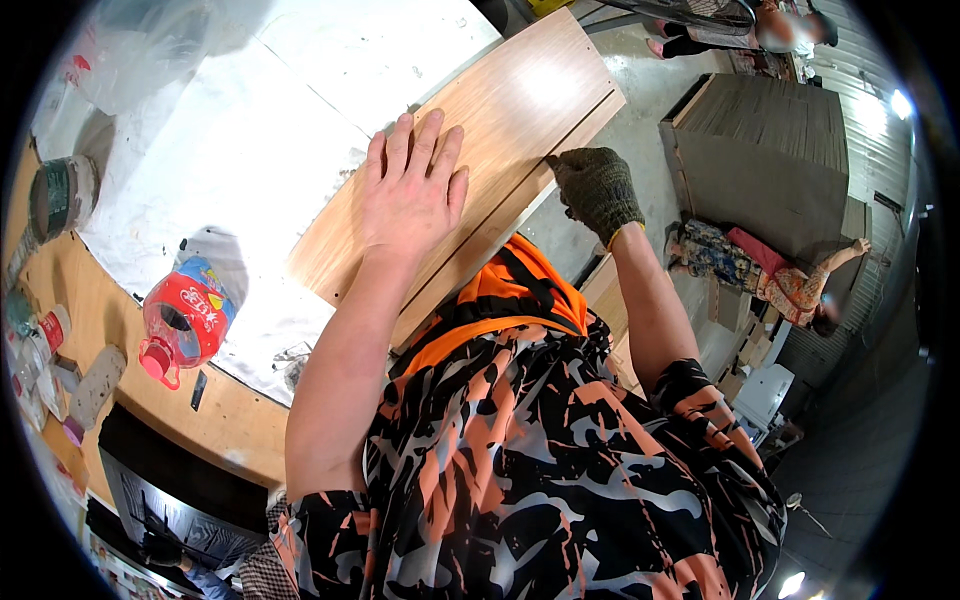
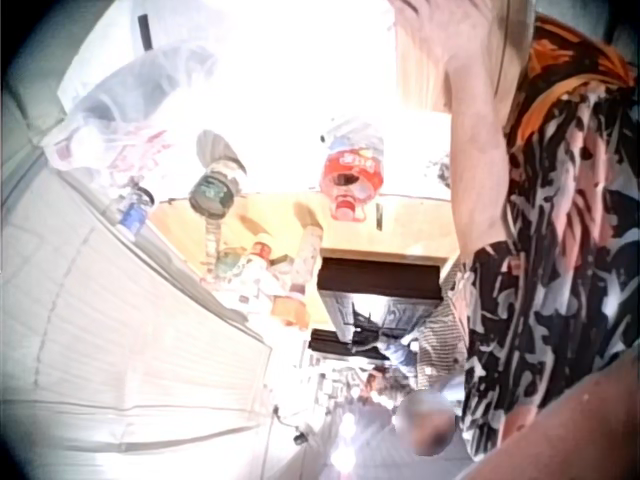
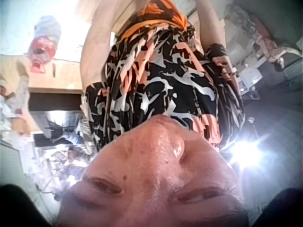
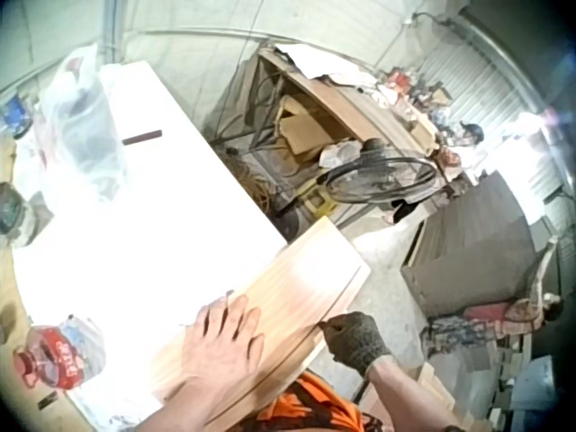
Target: The person uses a utility knife to scrape the edges of wooden boards on a table. They pick up individual boards from a stack, place them on the table, and run the blade along the laminate or veneer edges to clean and trim them.
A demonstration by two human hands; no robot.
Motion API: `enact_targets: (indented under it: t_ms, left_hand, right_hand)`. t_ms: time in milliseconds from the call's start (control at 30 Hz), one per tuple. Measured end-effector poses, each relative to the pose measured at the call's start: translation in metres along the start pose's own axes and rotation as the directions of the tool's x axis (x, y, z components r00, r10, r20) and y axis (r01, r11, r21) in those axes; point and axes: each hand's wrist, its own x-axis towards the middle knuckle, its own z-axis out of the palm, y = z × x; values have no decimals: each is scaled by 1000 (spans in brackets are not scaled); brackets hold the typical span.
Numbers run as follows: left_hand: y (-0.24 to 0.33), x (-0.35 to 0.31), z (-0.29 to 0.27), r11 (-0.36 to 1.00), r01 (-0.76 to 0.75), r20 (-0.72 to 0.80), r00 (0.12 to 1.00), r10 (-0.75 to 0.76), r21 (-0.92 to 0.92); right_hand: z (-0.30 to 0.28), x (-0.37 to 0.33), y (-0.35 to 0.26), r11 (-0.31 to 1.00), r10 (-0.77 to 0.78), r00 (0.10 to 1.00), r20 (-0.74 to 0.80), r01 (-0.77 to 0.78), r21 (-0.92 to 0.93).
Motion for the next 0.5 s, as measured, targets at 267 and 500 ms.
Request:
enact_targets:
  t_ms: [267, 500]
  left_hand:
    - [0, 0, 1, 1000, 0, -12, 1000, 0, -6]
    - [0, 0, 1, 1000, 4, -7, 1000, -4, 3]
  right_hand:
    - [-12, 6, -7, 982, 153, 988, 5, -153, 112]
    - [-14, -5, -30, 954, 256, 961, 108, -269, 130]
